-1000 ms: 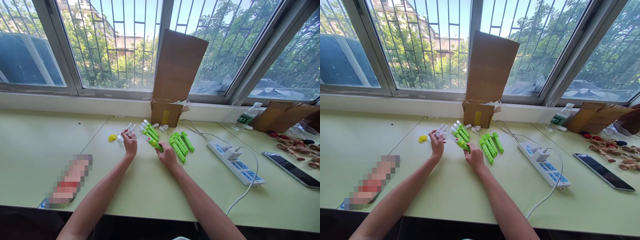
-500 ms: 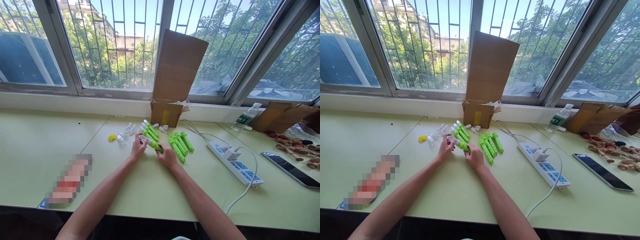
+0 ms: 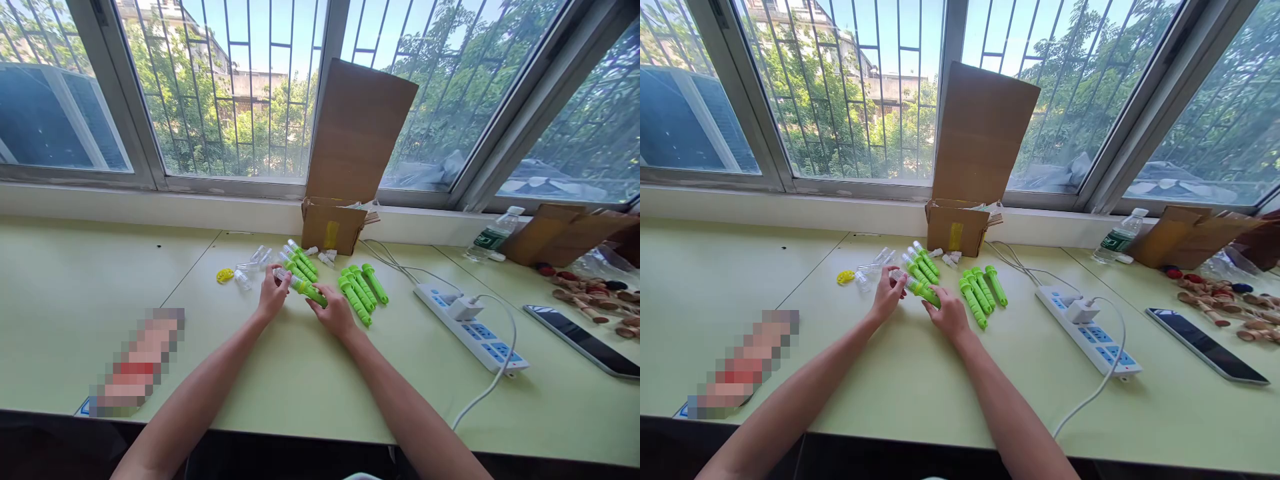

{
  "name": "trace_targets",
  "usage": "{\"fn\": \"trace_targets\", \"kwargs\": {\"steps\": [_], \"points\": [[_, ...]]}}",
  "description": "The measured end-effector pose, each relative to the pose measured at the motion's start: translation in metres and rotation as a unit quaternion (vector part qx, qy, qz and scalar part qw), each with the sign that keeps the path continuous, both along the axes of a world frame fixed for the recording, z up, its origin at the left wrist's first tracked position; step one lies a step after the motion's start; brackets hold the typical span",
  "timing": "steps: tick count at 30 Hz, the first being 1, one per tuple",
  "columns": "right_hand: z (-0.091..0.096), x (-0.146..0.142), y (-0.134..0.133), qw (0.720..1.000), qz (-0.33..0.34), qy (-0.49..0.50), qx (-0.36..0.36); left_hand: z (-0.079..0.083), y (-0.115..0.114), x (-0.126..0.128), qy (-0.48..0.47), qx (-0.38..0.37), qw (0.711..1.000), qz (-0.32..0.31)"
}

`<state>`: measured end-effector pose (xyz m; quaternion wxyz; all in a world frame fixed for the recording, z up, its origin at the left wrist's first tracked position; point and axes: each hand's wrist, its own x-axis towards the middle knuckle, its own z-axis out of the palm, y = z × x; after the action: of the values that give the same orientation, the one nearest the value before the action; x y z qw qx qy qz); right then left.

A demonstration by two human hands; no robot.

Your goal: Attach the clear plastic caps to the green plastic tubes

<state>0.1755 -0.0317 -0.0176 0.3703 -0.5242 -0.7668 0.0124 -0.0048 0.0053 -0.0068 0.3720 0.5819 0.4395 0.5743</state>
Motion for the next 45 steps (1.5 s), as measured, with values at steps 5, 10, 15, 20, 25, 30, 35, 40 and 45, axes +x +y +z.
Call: {"fn": "trace_targets", "kwargs": {"steps": [5,10,15,20,25,30,35,40,45], "points": [[0.004,-0.003,-0.003,0.999,0.02,0.024,0.019,0.001,0.002,-0.004,-0.009,-0.005,1.0,0.017],[0.005,-0.004,-0.005,0.998,0.034,0.037,0.022,0.005,0.003,-0.006,-0.022,-0.009,0.999,0.028],[0.003,-0.002,-0.001,0.994,0.068,0.069,0.042,0.006,0.005,-0.008,-0.039,-0.016,0.998,0.037],[0.003,-0.003,-0.002,0.992,0.06,0.086,0.073,0.005,0.009,-0.011,-0.066,-0.055,0.995,0.041],[0.008,-0.005,-0.006,0.99,0.062,0.102,0.078,0.005,0.01,-0.012,-0.084,-0.065,0.994,0.037],[0.012,-0.005,-0.006,0.99,0.077,0.09,0.073,0.006,0.01,-0.013,-0.092,-0.071,0.992,0.057],[0.011,-0.002,-0.004,0.99,0.07,0.108,0.056,0.006,0.012,-0.013,-0.093,-0.077,0.991,0.063],[0.007,-0.001,-0.001,0.993,0.067,0.096,0.029,0.005,0.013,-0.015,-0.092,-0.078,0.99,0.078],[0.006,-0.003,-0.003,0.993,0.049,0.108,0.018,0.004,0.011,-0.013,-0.082,-0.084,0.991,0.068]]}}
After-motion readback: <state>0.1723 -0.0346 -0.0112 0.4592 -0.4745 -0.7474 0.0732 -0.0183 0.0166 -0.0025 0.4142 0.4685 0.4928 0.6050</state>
